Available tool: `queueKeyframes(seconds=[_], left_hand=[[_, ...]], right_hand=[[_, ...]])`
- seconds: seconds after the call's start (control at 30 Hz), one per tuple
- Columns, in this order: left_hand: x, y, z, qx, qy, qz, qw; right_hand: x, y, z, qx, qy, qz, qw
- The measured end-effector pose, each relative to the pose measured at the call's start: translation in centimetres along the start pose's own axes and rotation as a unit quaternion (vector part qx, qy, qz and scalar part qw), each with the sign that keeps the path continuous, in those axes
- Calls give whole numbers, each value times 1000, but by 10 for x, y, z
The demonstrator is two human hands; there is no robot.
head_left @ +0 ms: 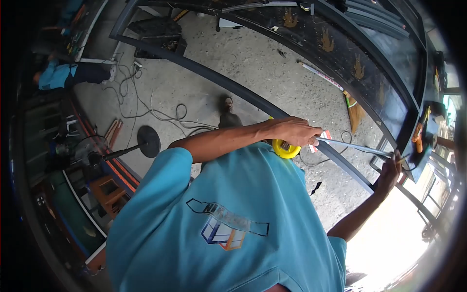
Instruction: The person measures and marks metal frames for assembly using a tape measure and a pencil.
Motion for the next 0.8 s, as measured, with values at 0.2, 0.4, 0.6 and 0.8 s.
queueKeyframes(seconds=[0.2,0.4,0.6,0.8], left_hand=[[-67,-77,105,-190,-8,-387,902],[-233,-166,259,-251,-15,-579,775],[-504,-291,434,-569,-76,-623,531],[-762,-394,628,-435,-172,-760,452]], right_hand=[[-91,346,20,-37,17,216,976],[-145,629,-15,-19,-31,250,968],[-197,775,24,-394,-136,300,858],[-221,761,16,-454,-175,261,834]])
Point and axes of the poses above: each hand's wrist, its own x-axis towards the middle knuckle, its own y-axis out of the palm, z = x × y, the point moved 1 cm from there along x, towards the middle knuckle, and after that the axes turned 5 degrees about y, right-handed, at the moved point
